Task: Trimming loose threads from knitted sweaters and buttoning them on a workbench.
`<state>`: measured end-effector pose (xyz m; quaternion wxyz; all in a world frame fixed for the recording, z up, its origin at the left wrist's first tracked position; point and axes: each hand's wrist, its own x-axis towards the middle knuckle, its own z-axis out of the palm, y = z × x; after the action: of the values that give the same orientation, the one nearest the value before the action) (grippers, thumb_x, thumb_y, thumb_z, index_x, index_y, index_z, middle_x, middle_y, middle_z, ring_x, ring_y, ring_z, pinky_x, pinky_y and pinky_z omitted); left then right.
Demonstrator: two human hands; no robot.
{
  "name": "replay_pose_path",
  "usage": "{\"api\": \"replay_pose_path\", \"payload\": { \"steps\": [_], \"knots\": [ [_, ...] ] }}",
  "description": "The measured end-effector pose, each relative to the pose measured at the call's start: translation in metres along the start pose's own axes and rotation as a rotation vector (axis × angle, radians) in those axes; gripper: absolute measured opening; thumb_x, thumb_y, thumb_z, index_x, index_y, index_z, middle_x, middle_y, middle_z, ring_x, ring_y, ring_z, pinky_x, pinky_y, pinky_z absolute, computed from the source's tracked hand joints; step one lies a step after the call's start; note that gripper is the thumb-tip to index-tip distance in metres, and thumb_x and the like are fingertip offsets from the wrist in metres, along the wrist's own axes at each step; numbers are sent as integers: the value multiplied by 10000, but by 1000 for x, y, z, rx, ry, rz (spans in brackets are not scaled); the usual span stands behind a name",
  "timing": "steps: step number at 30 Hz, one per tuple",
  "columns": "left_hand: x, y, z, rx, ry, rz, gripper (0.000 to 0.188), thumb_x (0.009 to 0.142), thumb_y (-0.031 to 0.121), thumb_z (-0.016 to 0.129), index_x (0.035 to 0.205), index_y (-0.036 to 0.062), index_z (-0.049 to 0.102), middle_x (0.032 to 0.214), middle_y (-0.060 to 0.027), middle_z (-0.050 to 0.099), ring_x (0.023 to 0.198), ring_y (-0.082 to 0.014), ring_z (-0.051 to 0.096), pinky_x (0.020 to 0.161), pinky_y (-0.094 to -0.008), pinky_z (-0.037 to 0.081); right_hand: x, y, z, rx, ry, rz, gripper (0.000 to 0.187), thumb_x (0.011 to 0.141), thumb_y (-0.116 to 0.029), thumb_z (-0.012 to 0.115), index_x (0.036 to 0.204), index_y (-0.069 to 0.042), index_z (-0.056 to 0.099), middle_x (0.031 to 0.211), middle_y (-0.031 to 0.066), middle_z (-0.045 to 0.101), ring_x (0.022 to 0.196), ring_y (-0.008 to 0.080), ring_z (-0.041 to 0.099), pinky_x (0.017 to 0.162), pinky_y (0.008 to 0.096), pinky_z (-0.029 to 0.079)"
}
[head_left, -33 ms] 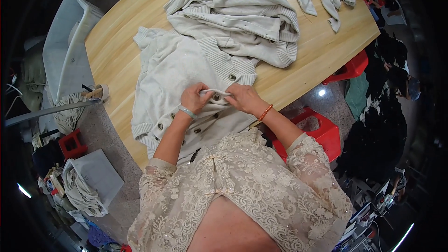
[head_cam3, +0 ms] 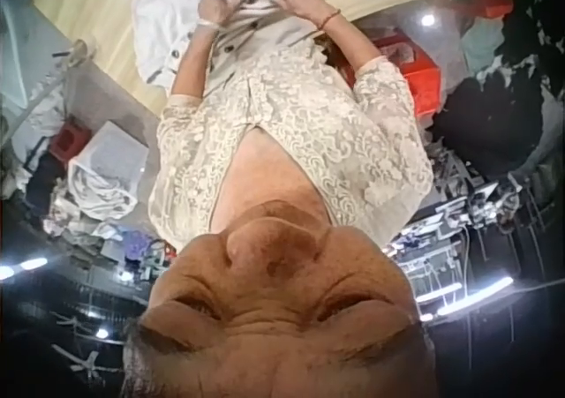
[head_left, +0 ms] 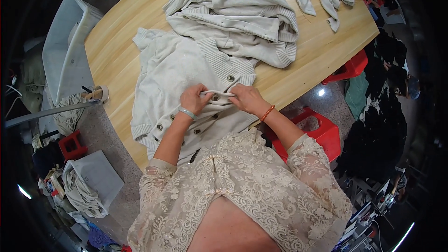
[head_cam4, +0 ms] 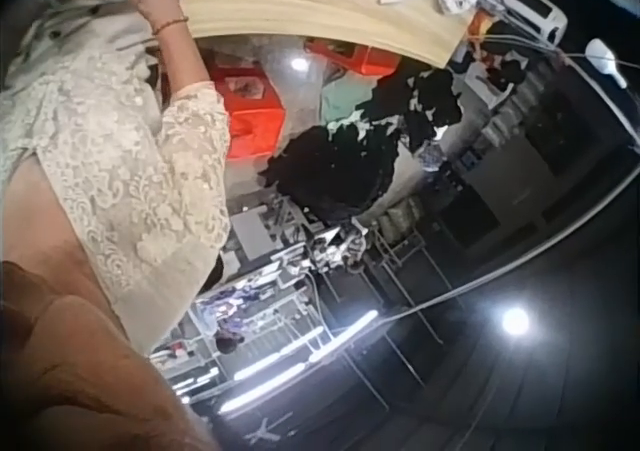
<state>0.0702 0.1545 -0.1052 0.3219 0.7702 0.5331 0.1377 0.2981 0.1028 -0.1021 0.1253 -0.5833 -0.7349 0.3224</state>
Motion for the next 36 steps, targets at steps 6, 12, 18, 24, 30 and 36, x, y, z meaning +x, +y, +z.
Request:
{"api": "replay_pose_path", "payload": {
  "steps": [6, 12, 18, 24, 30, 36],
  "knots": [
    [14, 21, 17, 236, 121, 201, 146, 763, 155, 680, 873, 73, 632, 824, -111, 619, 749, -304, 594, 646, -416, 464, -15, 22, -2, -59, 63, 53, 161, 846, -221, 602, 932, -86, 583, 928, 125, 576, 804, 355, 617, 721, 471, 488],
    [56, 36, 67, -157, 129, 145, 287, 772, 76, 642, 1054, 35, 621, 967, -161, 597, 873, -324, 587, 783, -402, 470, -6, 19, -13, -161, 75, 67, 128, 862, -188, 575, 930, -81, 559, 941, 128, 572, 796, 359, 616, 704, 473, 484],
    [87, 41, 80, -81, -98, -173, 226, 753, 116, 625, 954, 17, 655, 948, -212, 647, 925, -378, 609, 828, -427, 484, -8, 26, -16, -165, 89, 85, 133, 856, -186, 576, 934, -80, 559, 938, 127, 568, 796, 364, 614, 708, 478, 478],
    [91, 47, 90, 65, -43, -259, 252, 770, 229, 632, 889, 8, 657, 925, -243, 652, 904, -397, 620, 798, -446, 491, -8, 31, -12, -97, 185, 23, 150, 795, -144, 622, 920, -90, 560, 879, 111, 573, 775, 358, 606, 669, 460, 485],
    [101, 21, 94, -197, -120, -235, 221, 651, 176, 752, 758, 26, 629, 686, -119, 654, 571, -198, 605, 577, -327, 506, -3, 36, -1, -36, 180, -27, 156, 810, -171, 608, 899, -66, 534, 911, 144, 579, 814, 367, 612, 713, 469, 490],
    [84, 28, 71, -802, -300, -294, 106, 786, 93, 718, 796, -2, 673, 722, -39, 666, 614, -93, 596, 566, -243, 492, -1, 24, -5, 65, 231, 9, 215, 785, -132, 638, 959, -65, 532, 942, 139, 580, 894, 355, 586, 752, 443, 481]
  ]
}}
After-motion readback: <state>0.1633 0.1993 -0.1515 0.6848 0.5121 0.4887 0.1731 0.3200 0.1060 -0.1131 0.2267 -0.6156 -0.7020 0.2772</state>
